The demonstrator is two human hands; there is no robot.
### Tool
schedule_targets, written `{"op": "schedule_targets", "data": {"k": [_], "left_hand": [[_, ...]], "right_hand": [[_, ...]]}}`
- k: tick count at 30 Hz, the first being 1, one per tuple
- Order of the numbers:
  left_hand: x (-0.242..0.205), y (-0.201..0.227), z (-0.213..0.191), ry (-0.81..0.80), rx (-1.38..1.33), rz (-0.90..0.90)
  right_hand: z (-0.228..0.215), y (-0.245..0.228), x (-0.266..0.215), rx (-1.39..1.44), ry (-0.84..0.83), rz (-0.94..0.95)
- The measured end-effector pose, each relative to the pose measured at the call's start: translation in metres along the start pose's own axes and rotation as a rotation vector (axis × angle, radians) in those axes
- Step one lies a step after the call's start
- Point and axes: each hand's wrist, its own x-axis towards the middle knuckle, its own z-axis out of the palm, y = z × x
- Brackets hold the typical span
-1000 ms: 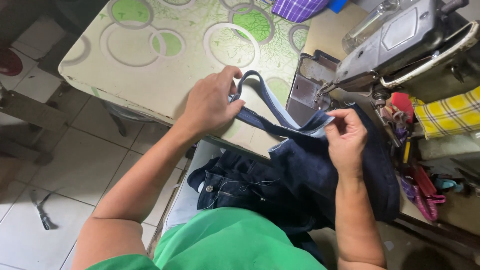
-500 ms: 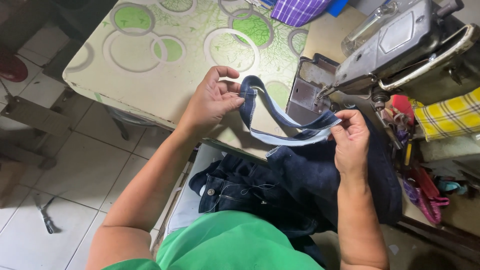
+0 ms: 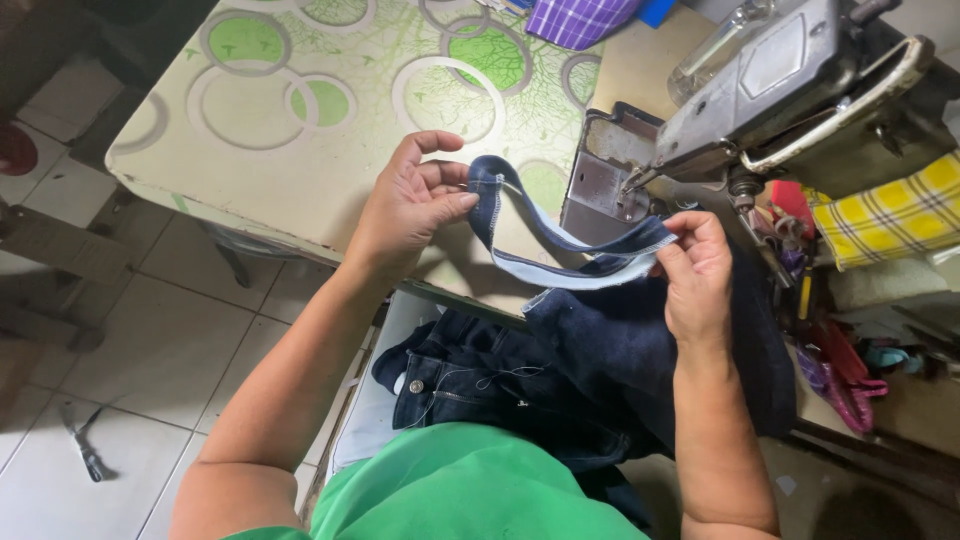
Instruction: Inspecting and preparing denim jeans by aligning the waistband and checking seams at a sewing station.
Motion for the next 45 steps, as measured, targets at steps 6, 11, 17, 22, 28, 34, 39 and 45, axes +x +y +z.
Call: {"op": "schedule_targets", "data": {"k": [6,11,17,22,28,34,39,45], "left_hand": [[-0.004,0.064,0.03,0.006,0.234,0.174],[-0.001,0.105,0.061,-0.017,0.621,0.347],[0.001,0.073,0.089,-0.106,0.889,0.441],[-0.003,0.012,0.108,-0.144,1.046,0.606],[-0.01,-0.014,0.124,-0.271,0.936,0.461],[0.001,-0.016,0.114,-0.272,0.857,0.289],[0.012,-0.027,0.11,-0.32,0.791,0.089],[0.015,-0.027,0.111,-0.308,0.696,0.046]], "right_hand": [[0.048,-0.052,-0.001,-0.117,-0.181,-0.105],[0.086,-0.091,0.003,-0.35,-0.457,-0.156],[0.096,-0.114,0.004,-0.066,-0.401,-0.215],[0.078,-0.076,0.006,0.097,-0.339,-0.026],[0.047,-0.037,0.005,0.235,-0.164,0.114],[0.036,-0.026,0.001,0.295,-0.079,0.172],[0.036,-0.025,-0.006,0.235,-0.118,0.135],[0.022,-0.055,-0.005,-0.089,-0.158,-0.08]]}}
